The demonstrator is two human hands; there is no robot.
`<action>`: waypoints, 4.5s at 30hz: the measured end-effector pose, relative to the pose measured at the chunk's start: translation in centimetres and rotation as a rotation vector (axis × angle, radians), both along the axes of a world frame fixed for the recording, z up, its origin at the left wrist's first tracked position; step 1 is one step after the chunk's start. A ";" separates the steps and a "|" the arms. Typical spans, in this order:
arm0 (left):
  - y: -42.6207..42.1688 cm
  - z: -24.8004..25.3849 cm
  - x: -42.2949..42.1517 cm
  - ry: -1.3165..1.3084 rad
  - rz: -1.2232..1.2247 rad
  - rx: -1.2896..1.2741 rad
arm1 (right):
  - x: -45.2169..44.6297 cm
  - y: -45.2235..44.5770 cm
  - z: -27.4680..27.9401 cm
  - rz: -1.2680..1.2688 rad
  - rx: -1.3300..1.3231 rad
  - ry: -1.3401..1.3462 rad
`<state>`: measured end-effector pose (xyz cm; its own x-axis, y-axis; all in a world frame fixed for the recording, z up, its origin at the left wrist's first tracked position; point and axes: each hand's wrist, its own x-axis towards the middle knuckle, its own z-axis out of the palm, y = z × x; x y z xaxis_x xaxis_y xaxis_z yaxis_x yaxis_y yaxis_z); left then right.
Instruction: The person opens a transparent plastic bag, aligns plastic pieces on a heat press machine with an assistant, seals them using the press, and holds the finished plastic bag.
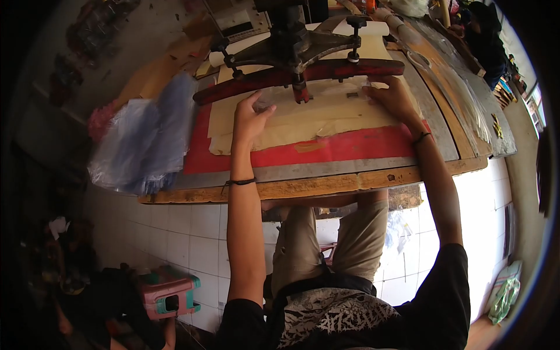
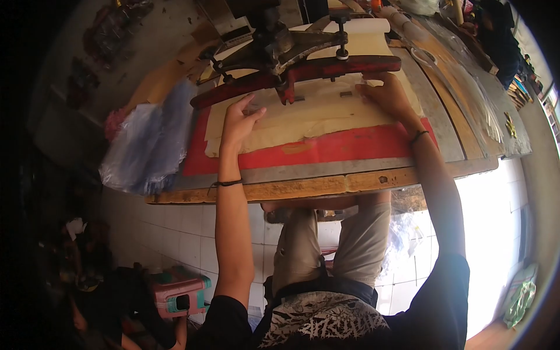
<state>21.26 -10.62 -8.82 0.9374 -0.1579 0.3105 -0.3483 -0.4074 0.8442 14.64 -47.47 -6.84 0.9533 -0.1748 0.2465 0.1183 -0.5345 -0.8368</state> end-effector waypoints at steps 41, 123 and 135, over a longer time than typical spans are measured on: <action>-3.0 1.1 1.4 -0.067 0.145 0.893 | 3.3 1.0 -0.9 -0.195 -0.642 -0.007; -0.9 11.5 19.6 0.218 -0.577 0.616 | 18.9 -3.6 0.2 0.320 0.124 0.054; -0.2 11.7 20.1 0.152 -0.553 0.598 | 18.6 -3.8 0.7 0.583 0.136 -0.056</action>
<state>41.32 -10.84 2.89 0.7006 -0.7070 -0.0964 -0.5299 -0.6060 0.5933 33.24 -51.27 -6.12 0.8875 0.3394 0.3116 0.4061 -0.2566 -0.8771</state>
